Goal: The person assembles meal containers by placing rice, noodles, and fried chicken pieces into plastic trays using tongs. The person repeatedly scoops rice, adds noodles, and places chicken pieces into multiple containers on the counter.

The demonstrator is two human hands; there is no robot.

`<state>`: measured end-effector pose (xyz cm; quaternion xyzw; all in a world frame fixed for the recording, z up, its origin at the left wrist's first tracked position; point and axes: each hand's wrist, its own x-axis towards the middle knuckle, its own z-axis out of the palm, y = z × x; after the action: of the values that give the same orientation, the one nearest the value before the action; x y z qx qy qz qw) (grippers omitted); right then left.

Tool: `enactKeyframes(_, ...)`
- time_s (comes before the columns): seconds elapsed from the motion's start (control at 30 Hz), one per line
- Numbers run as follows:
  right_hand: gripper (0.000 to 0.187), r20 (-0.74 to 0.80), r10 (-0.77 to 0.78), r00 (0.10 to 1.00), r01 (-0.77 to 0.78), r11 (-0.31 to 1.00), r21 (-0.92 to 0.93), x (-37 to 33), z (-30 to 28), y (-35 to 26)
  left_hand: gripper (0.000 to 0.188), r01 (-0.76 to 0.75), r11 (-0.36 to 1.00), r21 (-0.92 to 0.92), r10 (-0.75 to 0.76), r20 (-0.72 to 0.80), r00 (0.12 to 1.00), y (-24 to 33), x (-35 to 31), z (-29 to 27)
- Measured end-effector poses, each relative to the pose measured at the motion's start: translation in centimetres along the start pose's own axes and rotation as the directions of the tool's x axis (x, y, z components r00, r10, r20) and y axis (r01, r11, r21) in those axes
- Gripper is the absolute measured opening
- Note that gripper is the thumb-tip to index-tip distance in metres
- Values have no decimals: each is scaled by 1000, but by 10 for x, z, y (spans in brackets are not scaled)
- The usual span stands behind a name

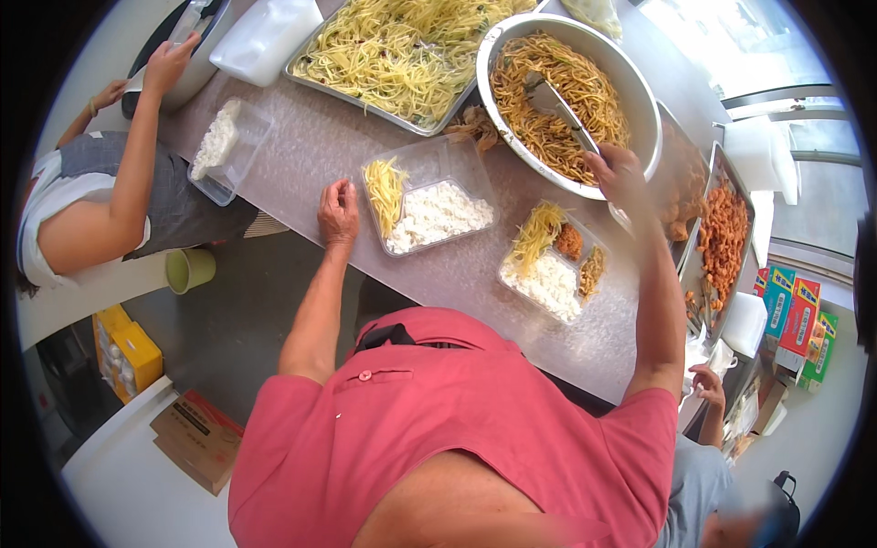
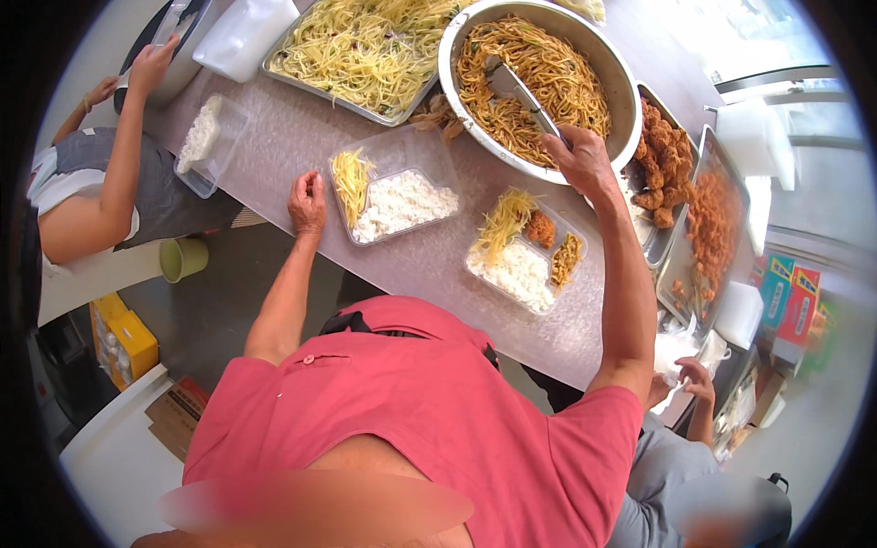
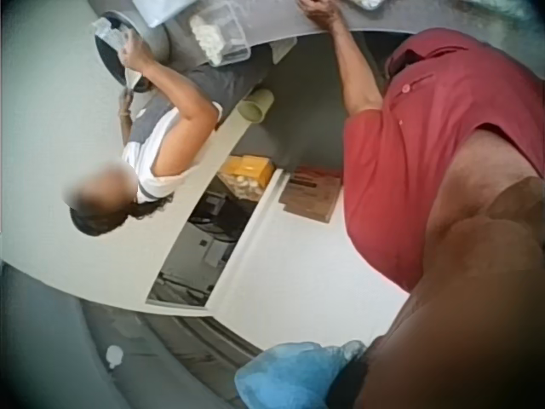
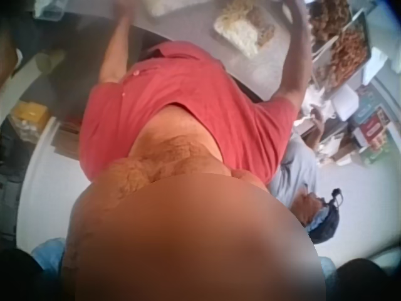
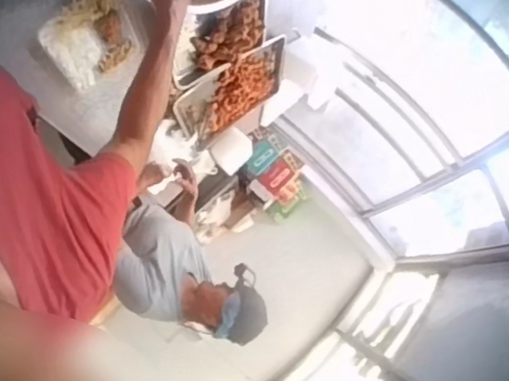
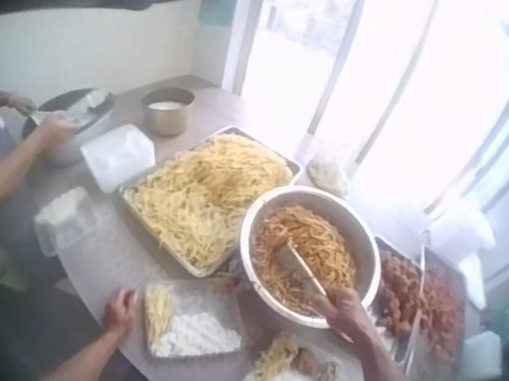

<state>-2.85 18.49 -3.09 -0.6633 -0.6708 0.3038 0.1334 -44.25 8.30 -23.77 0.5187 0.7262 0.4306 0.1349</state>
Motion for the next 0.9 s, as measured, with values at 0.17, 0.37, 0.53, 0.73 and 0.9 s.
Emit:
enactKeyframes(0.17, 26, -57, -58, 997, 57, 998, -27, -18, -16, -20, 22, 0, 1000, -14, 0, -2, 1000, -1, 0, 1)
enactKeyframes(0.37, 24, -113, -113, 987, 107, 993, -56, -42, -38, -58, 22, -13, 1000, -11, 13, -8, 1000, -3, 0, 1)
enactKeyframes(0.53, 21, -182, -179, 967, 189, 981, 38, -58, -43, -68, 22, -21, 1000, -16, 20, -25, 999, -2, 1, 2)
enactKeyframes(0.73, 21, -140, -261, 955, 266, 964, 17, -80, -25, -76, 19, -45, 999, -14, 44, -40, 998, -7, 1, 1)
enactKeyframes(0.9, 16, -107, -248, 963, 242, 968, -66, -91, 33, -70, 18, -57, 998, -26, 55, -59, 997, -7, 0, 0)
